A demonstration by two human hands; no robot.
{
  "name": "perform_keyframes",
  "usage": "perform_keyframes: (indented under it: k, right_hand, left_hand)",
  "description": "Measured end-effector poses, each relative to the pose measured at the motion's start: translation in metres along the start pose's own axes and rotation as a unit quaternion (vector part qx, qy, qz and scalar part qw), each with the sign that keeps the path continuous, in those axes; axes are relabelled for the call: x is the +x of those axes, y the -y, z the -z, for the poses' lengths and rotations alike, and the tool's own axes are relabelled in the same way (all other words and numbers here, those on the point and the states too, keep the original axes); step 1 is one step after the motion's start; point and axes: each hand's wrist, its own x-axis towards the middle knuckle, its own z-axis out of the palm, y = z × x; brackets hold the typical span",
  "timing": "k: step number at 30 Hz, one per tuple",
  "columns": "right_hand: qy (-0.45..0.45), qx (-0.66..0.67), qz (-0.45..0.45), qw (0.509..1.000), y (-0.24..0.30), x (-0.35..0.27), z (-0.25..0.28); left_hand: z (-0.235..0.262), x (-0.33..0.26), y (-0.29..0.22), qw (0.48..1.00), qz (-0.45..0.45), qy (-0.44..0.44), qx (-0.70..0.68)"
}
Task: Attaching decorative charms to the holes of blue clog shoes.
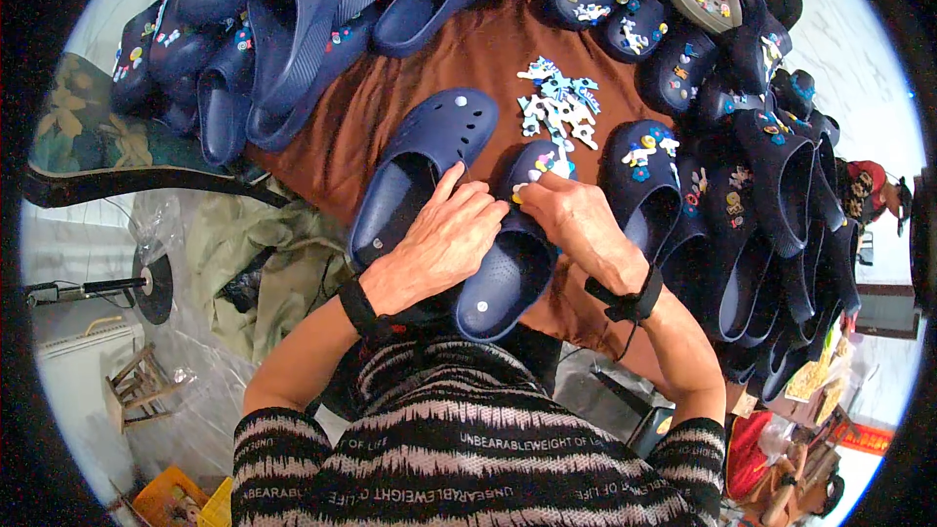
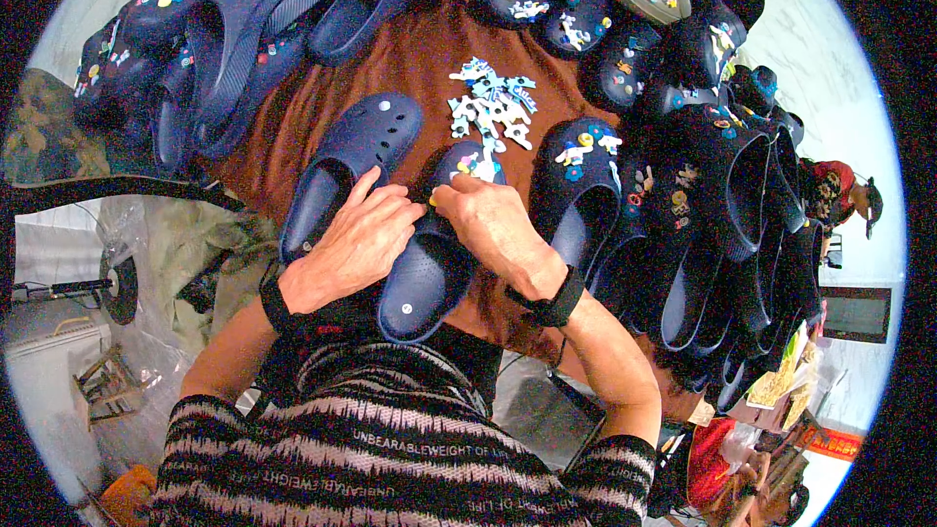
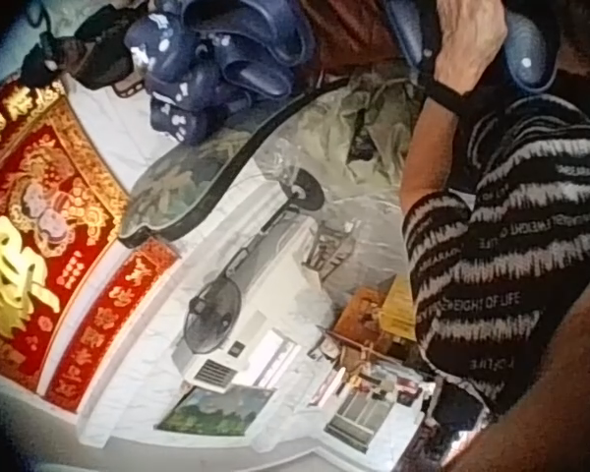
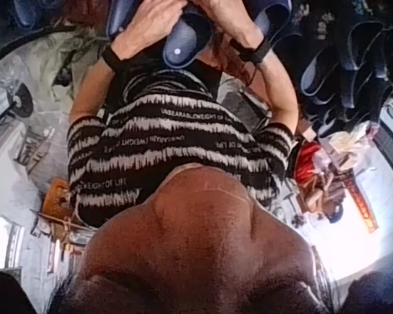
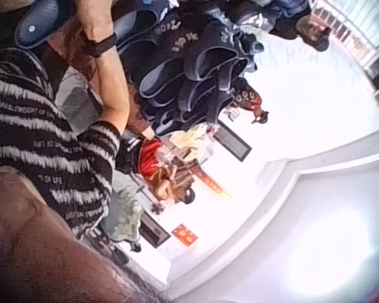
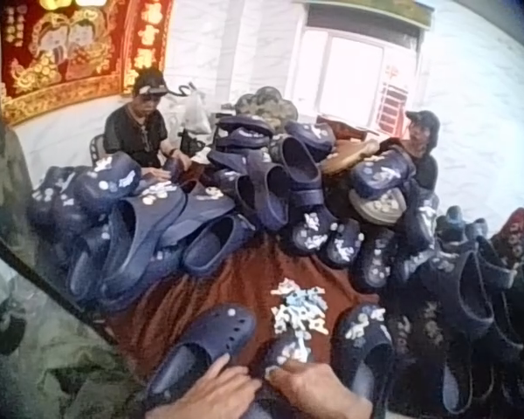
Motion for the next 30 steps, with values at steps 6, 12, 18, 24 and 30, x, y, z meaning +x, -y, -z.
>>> perform_keyframes:
  k: [6, 12, 18, 24, 30]
  right_hand:
    - [0.106, -0.115, 0.011, 0.988, 0.019, 0.006, 0.015]
    - [0.059, -0.181, 0.015, 0.982, 0.030, -0.003, 0.007]
    - [-0.001, -0.149, 0.032, 0.988, 0.014, -0.004, -0.019]
    - [-0.051, -0.079, 0.056, 0.994, 0.004, -0.008, -0.021]
    - [-0.091, -0.016, -0.024, 0.995, 0.010, -0.017, -0.026]
  left_hand:
    - [0.004, 0.001, -0.002, 1.000, 0.001, 0.007, -0.001]
    - [0.003, 0.002, -0.001, 1.000, 0.002, 0.002, -0.002]
    - [0.004, 0.003, 0.002, 1.000, 0.013, 0.017, -0.012]
    - [0.006, 0.006, 0.001, 0.999, 0.017, 0.011, -0.033]
    - [0.004, 0.011, -0.007, 0.999, 0.031, 0.001, -0.040]
